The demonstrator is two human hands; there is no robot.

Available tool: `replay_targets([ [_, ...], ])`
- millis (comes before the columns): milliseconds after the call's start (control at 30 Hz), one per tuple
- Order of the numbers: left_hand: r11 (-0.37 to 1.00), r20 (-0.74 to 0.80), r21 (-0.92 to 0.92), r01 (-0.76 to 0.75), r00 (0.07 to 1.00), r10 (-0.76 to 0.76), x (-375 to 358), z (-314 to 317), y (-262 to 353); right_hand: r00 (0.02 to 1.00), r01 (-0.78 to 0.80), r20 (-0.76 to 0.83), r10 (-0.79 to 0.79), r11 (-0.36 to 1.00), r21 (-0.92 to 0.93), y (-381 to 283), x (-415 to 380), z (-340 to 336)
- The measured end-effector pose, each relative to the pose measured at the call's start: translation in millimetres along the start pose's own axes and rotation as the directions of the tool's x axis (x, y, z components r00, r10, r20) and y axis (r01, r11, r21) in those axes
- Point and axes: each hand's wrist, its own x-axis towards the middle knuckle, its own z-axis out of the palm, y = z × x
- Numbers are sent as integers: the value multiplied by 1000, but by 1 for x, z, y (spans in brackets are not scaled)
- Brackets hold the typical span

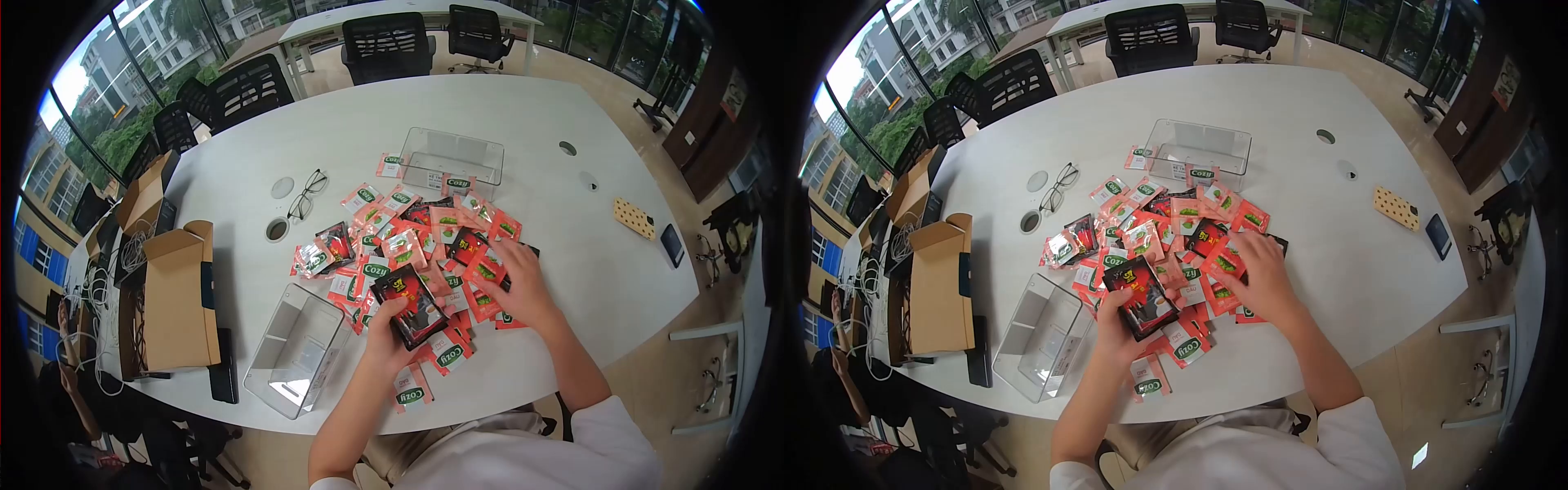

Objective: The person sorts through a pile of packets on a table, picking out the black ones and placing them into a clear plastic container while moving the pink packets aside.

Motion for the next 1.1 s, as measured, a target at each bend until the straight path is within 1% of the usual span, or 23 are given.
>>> replay_targets([
  [67,999,-24,-45,12,1000,-14,2,-2,1,996,80,32,-78,994,-79,-2,-2,15],
  [100,998,-5,-68,12,1000,-13,3,4,-11,991,130,54,-125,984,-125,-7,-7,3],
  [167,998,19,-57,9,1000,-8,4,4,-11,974,225,60,-218,959,-174,-28,-9,7],
  [267,998,-76,1,-64,995,64,6,6,-10,937,318,148,-316,948,7,-47,-10,16],
  [300,997,-71,4,-71,995,71,6,7,-10,920,345,169,-353,936,75,-49,-12,17],
  [333,997,-66,8,-79,995,79,5,8,-9,918,347,172,-358,934,89,-46,-14,20],
  [367,996,-61,12,-87,994,88,5,8,-9,933,328,127,-336,942,77,-43,-13,20],
  [433,998,-65,-3,-59,996,59,4,8,-9,955,289,42,-292,955,60,-37,-9,19],
  [467,999,-66,-10,-48,997,47,3,8,-9,969,244,40,-245,970,20,-33,-7,17],
  [533,999,-114,8,-39,993,40,2,11,-9,988,152,29,-150,987,-62,-23,-5,10],
  [567,999,-137,18,-35,990,37,1,12,-9,991,120,63,-115,989,-89,-19,-6,10],
  [633,999,-128,13,-47,991,48,2,11,-9,991,56,128,-37,988,-145,-14,-8,12],
  [667,999,-124,10,-51,991,52,2,10,-10,982,44,188,-10,983,-176,-15,-9,11],
  [767,998,-77,-35,-53,996,50,4,5,-9,985,79,168,-43,972,-220,-23,-9,10],
  [867,998,-39,47,-47,998,48,2,5,-9,986,140,105,-126,981,-135,-28,-8,8],
  [967,973,-177,230,-38,981,80,1,9,-12,979,199,19,-202,975,95,-43,-14,11],
  [1000,966,-171,260,3,984,43,0,5,-13,955,295,-36,-293,950,98,-47,-18,15],
  [1100,936,-268,344,-74,948,173,0,-2,-26,892,442,30,-451,885,150,-76,-24,9],
])
